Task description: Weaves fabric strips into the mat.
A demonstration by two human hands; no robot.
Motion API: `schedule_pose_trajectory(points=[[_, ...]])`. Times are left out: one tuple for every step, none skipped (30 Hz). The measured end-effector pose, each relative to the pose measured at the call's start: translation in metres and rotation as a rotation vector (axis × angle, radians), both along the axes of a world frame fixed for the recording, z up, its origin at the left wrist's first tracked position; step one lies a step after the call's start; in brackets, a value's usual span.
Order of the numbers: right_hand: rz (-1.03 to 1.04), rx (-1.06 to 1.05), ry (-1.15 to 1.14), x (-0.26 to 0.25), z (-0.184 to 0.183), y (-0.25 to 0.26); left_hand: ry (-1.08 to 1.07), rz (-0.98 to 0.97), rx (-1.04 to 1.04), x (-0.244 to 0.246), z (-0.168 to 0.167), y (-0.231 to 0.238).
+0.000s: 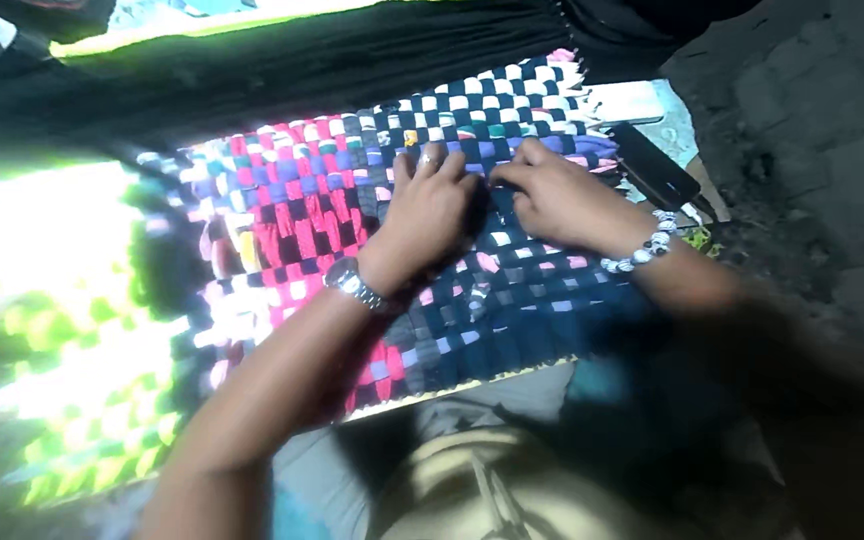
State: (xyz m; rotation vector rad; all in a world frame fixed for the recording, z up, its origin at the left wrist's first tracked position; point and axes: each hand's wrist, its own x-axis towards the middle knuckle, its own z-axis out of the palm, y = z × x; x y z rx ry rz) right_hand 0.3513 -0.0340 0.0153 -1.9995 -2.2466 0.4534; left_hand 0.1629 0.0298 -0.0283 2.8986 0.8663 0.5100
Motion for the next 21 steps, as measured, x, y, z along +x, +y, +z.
schedule_pose_trajectory(points=[[-0.007,-0.021,0.018,-0.002,0.002,0.0,-0.004,0.02,-0.052,-0.001,-0.001,0.004],[-0.002,-0.053,0.013,0.001,0.0,0.006,0.007,0.038,-0.1,0.0,-0.001,0.007],[0.001,-0.082,0.007,0.004,-0.002,0.012,0.024,0.049,-0.126,0.002,0.0,0.009],[0.003,-0.105,0.001,0.005,-0.003,0.016,0.04,0.052,-0.14,0.004,0.001,0.01],[0.003,-0.12,-0.004,0.005,-0.003,0.018,0.054,0.054,-0.158,0.006,0.003,0.011],[0.003,-0.129,-0.004,0.005,-0.004,0.018,0.063,0.056,-0.19,0.007,0.004,0.012],[0.006,-0.139,0.001,0.005,-0.005,0.018,0.062,0.055,-0.228,0.008,0.005,0.013],[0.008,-0.15,0.013,0.005,-0.006,0.018,0.063,0.053,-0.271,0.007,0.007,0.014],[0.01,-0.167,0.03,0.004,-0.005,0.016,0.059,0.039,-0.313,0.006,0.008,0.015],[0.015,-0.181,0.054,0.002,-0.003,0.013,0.041,0.02,-0.349,0.003,0.008,0.014],[0.014,-0.193,0.091,0.0,-0.002,0.007,0.017,-0.002,-0.387,-0.001,0.007,0.013],[0.011,-0.19,0.137,-0.002,-0.003,0.001,0.0,-0.023,-0.424,-0.005,0.006,0.011],[0.009,-0.191,0.163,-0.001,-0.008,-0.001,-0.014,-0.048,-0.459,-0.008,0.004,0.01],[0.006,-0.166,0.185,0.0,-0.013,-0.003,-0.034,-0.069,-0.474,-0.01,0.003,0.01],[0.0,-0.129,0.209,0.0,-0.016,-0.006,-0.072,-0.087,-0.475,-0.012,0.002,0.012],[-0.001,-0.09,0.234,-0.001,-0.016,-0.01,-0.124,-0.101,-0.464,-0.014,0.001,0.013],[0.001,-0.072,0.251,0.001,-0.018,-0.011,-0.161,-0.107,-0.439,-0.016,-0.002,0.013],[0.015,-0.065,0.257,0.006,-0.02,-0.009,-0.179,-0.103,-0.4,-0.017,-0.004,0.014],[0.037,-0.04,0.272,0.011,-0.023,-0.008,-0.181,-0.103,-0.362,-0.017,-0.006,0.014],[0.057,-0.014,0.293,0.016,-0.026,-0.009,-0.176,-0.104,-0.33,-0.016,-0.008,0.013],[0.07,0.006,0.304,0.018,-0.027,-0.011,-0.167,-0.101,-0.302,-0.014,-0.009,0.011]])
